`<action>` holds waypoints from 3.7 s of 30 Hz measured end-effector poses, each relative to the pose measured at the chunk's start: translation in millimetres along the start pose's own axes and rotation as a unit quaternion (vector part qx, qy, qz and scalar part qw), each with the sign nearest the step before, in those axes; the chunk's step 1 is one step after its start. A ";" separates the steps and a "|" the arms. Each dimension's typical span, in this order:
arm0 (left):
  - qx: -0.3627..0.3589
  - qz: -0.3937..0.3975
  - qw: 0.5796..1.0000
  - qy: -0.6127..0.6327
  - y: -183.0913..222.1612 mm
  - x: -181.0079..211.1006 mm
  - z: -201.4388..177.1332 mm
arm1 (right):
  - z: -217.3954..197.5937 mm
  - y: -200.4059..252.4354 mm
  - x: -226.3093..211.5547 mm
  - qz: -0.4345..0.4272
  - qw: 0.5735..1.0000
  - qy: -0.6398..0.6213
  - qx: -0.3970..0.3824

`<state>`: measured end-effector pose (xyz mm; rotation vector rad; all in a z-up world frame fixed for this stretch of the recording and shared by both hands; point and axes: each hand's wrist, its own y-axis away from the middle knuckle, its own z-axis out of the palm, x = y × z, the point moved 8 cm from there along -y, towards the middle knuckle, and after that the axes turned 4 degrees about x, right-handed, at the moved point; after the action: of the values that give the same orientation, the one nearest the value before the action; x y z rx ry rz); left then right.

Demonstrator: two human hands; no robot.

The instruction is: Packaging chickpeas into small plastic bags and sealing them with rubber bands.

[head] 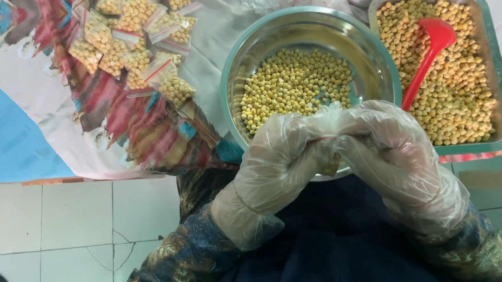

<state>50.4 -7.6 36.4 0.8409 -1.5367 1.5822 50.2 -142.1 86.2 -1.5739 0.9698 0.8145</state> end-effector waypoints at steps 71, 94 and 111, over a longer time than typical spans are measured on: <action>-0.007 0.010 1.000 0.012 -14.1 -9.8 -6.1 | -19.7 7.2 41.3 0.029 0.999 -0.002 -0.016; -0.001 0.044 0.999 -0.020 -20.9 -26.3 -2.8 | -17.8 -2.5 72.5 0.028 0.997 0.072 -0.009; -0.051 0.051 0.997 0.036 -33.1 12.3 -5.3 | -21.2 0.2 65.3 -0.047 0.994 0.086 -0.041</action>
<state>73.3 -1.8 63.1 0.6517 -1.6173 1.5736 78.9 -174.3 32.7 -1.7707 0.9874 0.6685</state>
